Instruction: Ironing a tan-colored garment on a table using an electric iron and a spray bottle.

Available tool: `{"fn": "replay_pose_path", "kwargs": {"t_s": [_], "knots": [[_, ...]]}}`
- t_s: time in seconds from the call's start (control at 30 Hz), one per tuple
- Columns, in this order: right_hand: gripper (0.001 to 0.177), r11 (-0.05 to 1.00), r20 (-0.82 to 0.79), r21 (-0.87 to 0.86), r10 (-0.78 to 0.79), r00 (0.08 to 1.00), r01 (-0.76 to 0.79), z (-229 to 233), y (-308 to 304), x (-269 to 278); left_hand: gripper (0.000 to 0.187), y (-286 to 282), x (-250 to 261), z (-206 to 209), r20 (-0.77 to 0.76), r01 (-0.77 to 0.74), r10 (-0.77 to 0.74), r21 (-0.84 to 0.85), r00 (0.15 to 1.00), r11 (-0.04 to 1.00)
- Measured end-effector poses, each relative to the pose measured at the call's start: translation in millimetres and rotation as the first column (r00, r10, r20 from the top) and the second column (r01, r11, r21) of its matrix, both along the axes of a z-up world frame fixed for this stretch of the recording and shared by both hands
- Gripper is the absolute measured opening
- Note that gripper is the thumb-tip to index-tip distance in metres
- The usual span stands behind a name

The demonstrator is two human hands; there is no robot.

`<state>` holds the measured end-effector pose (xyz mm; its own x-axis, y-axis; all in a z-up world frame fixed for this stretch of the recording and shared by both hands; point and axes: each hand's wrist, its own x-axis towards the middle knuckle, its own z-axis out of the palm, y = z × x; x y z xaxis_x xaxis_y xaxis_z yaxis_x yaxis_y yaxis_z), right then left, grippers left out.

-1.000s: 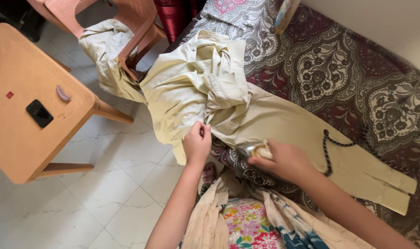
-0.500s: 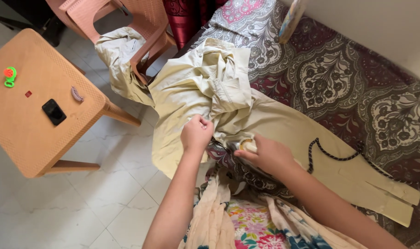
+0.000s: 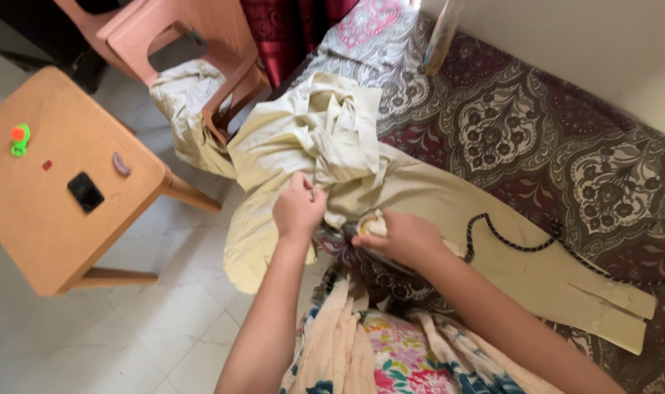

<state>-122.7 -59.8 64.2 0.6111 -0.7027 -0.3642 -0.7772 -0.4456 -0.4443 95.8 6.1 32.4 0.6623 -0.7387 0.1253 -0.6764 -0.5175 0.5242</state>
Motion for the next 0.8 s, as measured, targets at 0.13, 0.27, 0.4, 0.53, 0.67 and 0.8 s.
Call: {"fn": "replay_pose_path", "kwargs": {"t_s": [0.13,0.27,0.4,0.53,0.67,0.8], "knots": [[0.087,0.999,-0.135,0.047,-0.015,0.991,0.022,19.3,-1.8,-27.1,0.022,-35.4,-24.9,11.1,-0.266,0.243,-0.285,-0.181,0.921,0.953],[0.088,0.983,-0.227,0.137,-0.085,0.970,0.118,27.7,-10.4,-65.9,0.025,-56.3,-38.8,0.9,-0.435,0.573,-0.545,-0.080,0.716,0.816],[0.083,0.994,-0.325,0.000,-0.103,0.940,0.108,4.2,-6.3,-109.2,0.055,-50.8,-26.9,-28.9,-0.054,0.612,-0.655,0.422,0.753,0.669],[0.073,0.949,-0.264,-0.287,-0.207,0.942,0.128,-5.9,15.7,-101.3,0.070,-37.6,-10.3,-32.4,-0.011,0.581,-0.621,0.367,0.783,0.727],[0.050,0.854,0.075,-0.432,-0.285,0.956,0.289,-21.1,20.8,-88.8,0.073,-28.8,-4.8,-43.2,0.016,0.521,-0.562,0.351,0.827,0.778],[0.038,0.814,0.304,-0.520,-0.107,0.947,0.259,-18.6,9.2,-58.7,0.070,-37.2,-3.3,-52.6,0.063,0.417,-0.527,0.534,0.848,0.735]]}}
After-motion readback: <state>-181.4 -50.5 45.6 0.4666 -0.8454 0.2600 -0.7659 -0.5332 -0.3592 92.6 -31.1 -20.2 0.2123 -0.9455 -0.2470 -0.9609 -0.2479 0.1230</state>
